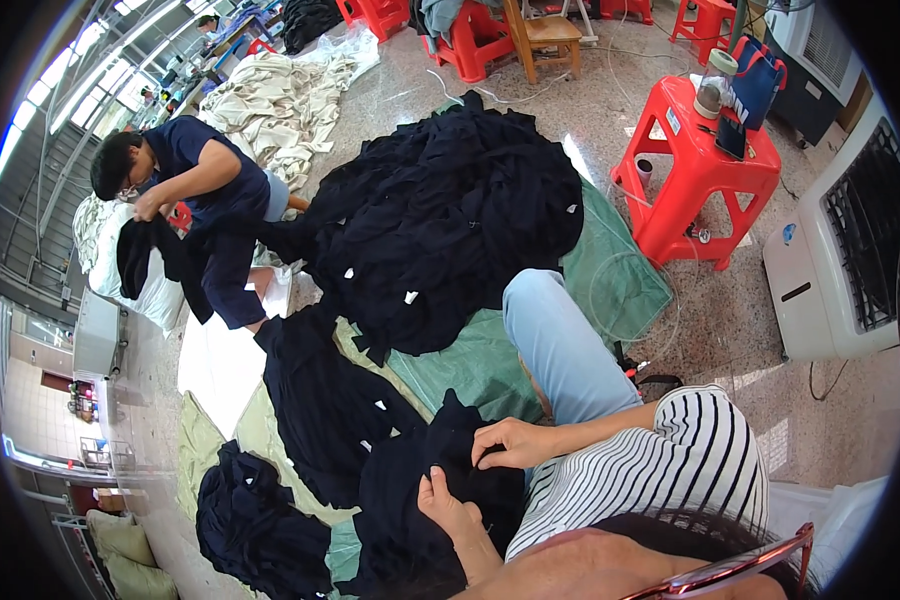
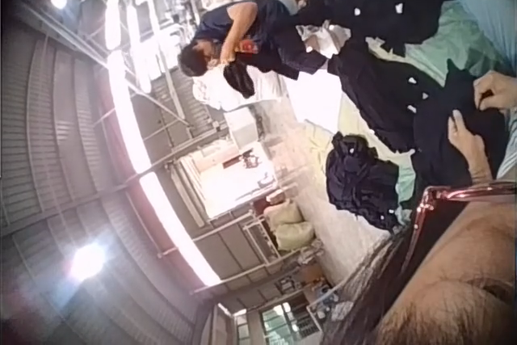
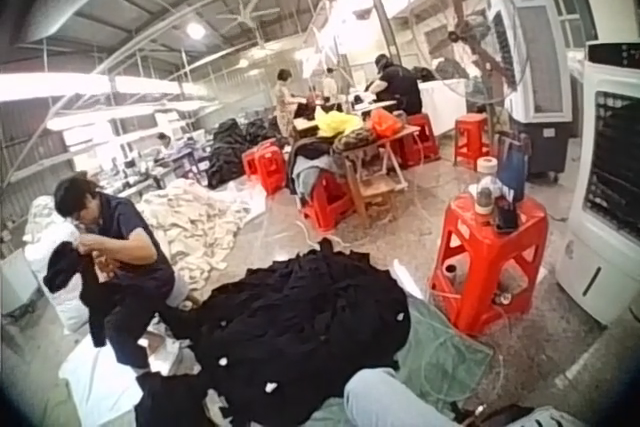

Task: Inspecting and sorting black shirts on a factory floor.

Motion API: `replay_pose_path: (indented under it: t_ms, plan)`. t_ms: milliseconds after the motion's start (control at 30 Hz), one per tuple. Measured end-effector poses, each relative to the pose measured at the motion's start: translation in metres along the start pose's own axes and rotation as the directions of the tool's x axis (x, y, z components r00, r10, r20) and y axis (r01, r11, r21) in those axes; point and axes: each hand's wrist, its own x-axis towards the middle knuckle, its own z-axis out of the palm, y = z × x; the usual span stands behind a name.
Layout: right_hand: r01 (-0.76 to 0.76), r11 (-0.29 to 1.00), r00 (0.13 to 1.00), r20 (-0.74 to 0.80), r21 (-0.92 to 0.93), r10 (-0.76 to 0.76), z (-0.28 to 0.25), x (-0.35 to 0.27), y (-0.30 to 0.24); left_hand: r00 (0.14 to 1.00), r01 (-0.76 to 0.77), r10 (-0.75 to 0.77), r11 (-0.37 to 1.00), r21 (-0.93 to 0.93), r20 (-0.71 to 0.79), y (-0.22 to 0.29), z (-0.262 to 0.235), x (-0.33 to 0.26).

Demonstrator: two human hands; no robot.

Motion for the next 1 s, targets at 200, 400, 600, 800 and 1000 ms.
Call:
replay_pose_path:
  t_ms: [200, 400, 600, 800, 1000]
  plan:
    - [-0.331, 0.944, 0.921, 0.217, 0.001, 0.323, -0.004, -0.006, 0.027, 0.988, -0.106, 0.103, 0.994, -0.026, -0.117, 0.013, 0.017, -0.004]
    - [-0.293, 0.857, 0.956, 0.149, 0.424, 0.254, -0.002, 0.004, -0.005, 0.986, -0.162, 0.126, 0.888, 0.43, 0.112, -0.001, 0.005, -0.005]
    - [-0.256, 0.872, 0.966, 0.141, 0.419, 0.216, 0.012, -0.003, 0.003, 0.974, -0.079, -0.014, 0.915, 0.396, 0.227, -0.02, -0.01, 0.0]
    - [0.044, 0.942, 0.997, 0.069, -0.332, -0.023, 0.008, -0.007, -0.01, 0.913, 0.34, -0.348, 0.938, 0.074, 0.211, 0.004, -0.004, -0.008]
    - [0.144, 0.896, 0.988, 0.003, -0.42, -0.158, 0.017, -0.015, -0.007, 0.889, 0.068, -0.241, 0.911, 0.408, 0.389, 0.006, -0.019, -0.003]
